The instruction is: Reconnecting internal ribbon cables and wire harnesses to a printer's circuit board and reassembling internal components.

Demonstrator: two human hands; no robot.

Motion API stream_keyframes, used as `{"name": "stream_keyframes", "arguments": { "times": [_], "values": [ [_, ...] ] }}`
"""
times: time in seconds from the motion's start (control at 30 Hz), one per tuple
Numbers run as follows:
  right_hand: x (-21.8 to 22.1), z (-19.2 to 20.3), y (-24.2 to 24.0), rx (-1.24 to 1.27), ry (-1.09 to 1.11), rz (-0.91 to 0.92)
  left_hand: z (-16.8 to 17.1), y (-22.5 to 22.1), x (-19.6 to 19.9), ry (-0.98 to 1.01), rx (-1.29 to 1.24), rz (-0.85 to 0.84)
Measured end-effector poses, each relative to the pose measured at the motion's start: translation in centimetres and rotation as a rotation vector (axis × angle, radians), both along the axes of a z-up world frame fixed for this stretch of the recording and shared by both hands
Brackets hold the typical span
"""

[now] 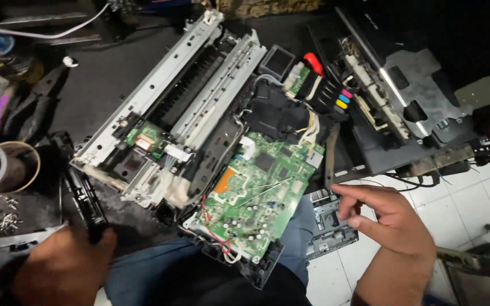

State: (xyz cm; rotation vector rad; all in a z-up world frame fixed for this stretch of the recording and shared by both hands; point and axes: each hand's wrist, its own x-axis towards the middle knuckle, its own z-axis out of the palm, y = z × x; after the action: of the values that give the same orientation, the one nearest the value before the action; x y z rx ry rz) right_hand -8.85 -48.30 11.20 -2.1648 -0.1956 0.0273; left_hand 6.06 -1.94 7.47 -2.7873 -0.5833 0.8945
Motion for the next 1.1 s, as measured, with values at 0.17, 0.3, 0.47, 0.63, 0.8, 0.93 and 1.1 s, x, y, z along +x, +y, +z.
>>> {"name": "stream_keyframes", "arguments": {
  "times": [0.17, 0.3, 0.47, 0.63, 0.8, 0.93, 1.1],
  "values": [
    [-0.8, -1.1, -1.1, 0.045, 0.007, -0.034, -1.5, 0.5, -0.4, -0.001, -0.036, -0.006],
    [-0.9, -1.7, -1.3, 0.062, 0.033, -0.042, 0.0, -0.8, -2.3, -0.144, -0.111, 0.166],
    [-0.4, -2.4, -1.4, 0.109, 0.049, 0.018, -9.3, 2.4, -6.3, -0.688, -0.156, -0.155],
    [-0.2, -2.8, -1.2, 0.114, 0.052, -0.006, -7.6, 0.8, -6.0, -0.571, -0.04, -0.082],
    [-0.6, -4.6, -1.9, 0.085, 0.103, -0.074, -7.0, 0.5, -4.9, -0.7, -0.152, -0.084],
    [-0.8, -5.2, -1.9, 0.124, 0.262, -0.283, -5.6, -0.2, -3.1, -0.711, -0.291, -0.011],
    [-0.9, -5.2, -1.5, 0.147, 0.177, -0.332, -8.5, 0.7, -1.3, -0.967, 0.062, -0.397]
  ]
}}
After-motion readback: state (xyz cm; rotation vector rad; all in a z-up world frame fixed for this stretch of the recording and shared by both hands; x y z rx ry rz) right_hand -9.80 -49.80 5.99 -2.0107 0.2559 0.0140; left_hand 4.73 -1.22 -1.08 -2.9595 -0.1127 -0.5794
